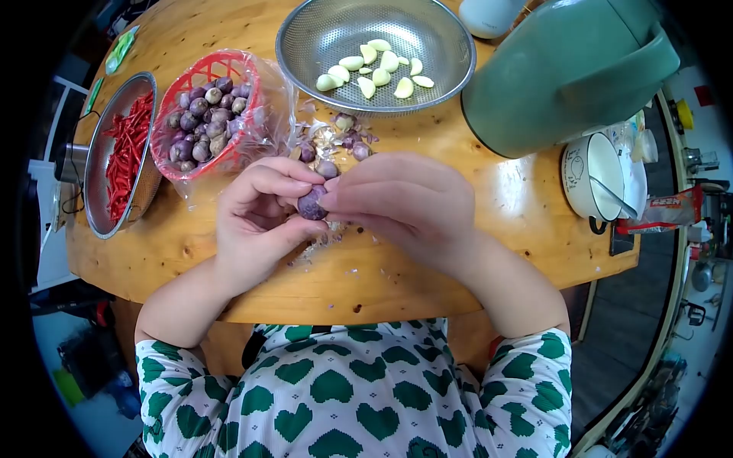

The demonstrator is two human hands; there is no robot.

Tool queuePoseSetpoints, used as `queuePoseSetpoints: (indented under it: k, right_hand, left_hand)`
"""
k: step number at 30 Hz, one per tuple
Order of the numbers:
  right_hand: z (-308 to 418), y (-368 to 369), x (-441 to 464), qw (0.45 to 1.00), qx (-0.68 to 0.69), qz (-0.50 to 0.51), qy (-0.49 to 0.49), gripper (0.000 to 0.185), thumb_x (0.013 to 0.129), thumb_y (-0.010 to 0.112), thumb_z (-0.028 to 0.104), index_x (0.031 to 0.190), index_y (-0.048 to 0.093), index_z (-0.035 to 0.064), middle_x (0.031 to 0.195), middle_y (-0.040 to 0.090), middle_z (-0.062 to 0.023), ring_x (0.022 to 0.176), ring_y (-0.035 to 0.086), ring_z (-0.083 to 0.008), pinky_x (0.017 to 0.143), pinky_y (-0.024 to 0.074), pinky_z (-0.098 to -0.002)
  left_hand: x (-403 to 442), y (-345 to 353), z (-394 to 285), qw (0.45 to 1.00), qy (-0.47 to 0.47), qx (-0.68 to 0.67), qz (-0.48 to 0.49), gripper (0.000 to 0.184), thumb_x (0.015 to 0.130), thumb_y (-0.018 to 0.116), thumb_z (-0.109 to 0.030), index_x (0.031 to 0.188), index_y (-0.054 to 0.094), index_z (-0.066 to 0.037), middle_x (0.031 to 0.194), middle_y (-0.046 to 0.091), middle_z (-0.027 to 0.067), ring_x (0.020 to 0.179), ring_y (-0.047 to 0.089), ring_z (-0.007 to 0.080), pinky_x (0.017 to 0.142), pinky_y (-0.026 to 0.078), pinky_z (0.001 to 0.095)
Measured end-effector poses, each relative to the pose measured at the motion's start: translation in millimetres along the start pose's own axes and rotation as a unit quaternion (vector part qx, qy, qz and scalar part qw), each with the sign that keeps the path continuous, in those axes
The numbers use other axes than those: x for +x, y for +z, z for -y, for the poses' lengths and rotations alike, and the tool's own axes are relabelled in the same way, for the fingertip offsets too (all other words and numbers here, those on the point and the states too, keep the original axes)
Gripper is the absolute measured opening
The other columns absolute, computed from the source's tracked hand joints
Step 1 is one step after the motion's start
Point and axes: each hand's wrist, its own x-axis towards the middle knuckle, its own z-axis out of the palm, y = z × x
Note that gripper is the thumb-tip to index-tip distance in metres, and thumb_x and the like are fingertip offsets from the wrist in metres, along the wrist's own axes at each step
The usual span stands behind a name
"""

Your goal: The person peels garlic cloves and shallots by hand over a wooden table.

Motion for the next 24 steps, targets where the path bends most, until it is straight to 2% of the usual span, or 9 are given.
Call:
queuePoseSetpoints:
  k: [11, 20, 23, 24]
  right_hand:
    - [0.1, -0.8, -0.5, 1.000, -0.017, -0.006, 0.000, 0.019, 0.075, 0.082, 0.006, 0.092, 0.073, 0.0061, 0.088, 0.074, -0.0063, 0.081, 0.072, -0.0218, 0.070, 0.0577, -0.0307]
    - [5.3, -5.7, 2.0, 0.999, -0.016, 0.013, 0.024, 0.018, 0.073, 0.081, 0.004, 0.088, 0.072, 0.0062, 0.086, 0.071, -0.0067, 0.079, 0.070, -0.0224, 0.068, 0.0562, -0.0322]
    - [5.8, -6.2, 3.2, 0.999, -0.012, 0.024, 0.031, 0.017, 0.074, 0.080, 0.003, 0.088, 0.071, 0.0059, 0.086, 0.070, -0.0071, 0.079, 0.069, -0.0229, 0.068, 0.0556, -0.0325]
    - [5.8, -6.1, 3.9, 0.999, -0.006, 0.026, 0.032, 0.017, 0.074, 0.080, 0.002, 0.088, 0.070, 0.0057, 0.085, 0.069, -0.0072, 0.079, 0.069, -0.0231, 0.068, 0.0555, -0.0326]
  left_hand:
    - [-0.1, 0.2, -1.4, 1.000, -0.001, 0.010, 0.009, 0.036, 0.083, 0.073, 0.014, 0.117, 0.064, 0.006, 0.126, 0.057, 0.0154, 0.109, 0.066, 0.0215, 0.094, 0.058, 0.0317]
    - [-0.3, -1.5, -5.3, 0.999, -0.034, -0.006, 0.037, 0.035, 0.088, 0.066, 0.014, 0.122, 0.064, 0.007, 0.128, 0.057, 0.0150, 0.116, 0.064, 0.0227, 0.101, 0.056, 0.0332]
    - [1.5, -1.5, -6.5, 0.998, -0.035, -0.012, 0.052, 0.034, 0.090, 0.065, 0.013, 0.123, 0.063, 0.007, 0.128, 0.057, 0.0142, 0.116, 0.064, 0.0215, 0.102, 0.055, 0.0325]
    - [1.4, -0.9, -8.4, 0.998, -0.050, -0.006, 0.045, 0.033, 0.090, 0.068, 0.008, 0.123, 0.064, 0.006, 0.128, 0.058, 0.0145, 0.117, 0.063, 0.0215, 0.101, 0.054, 0.0325]
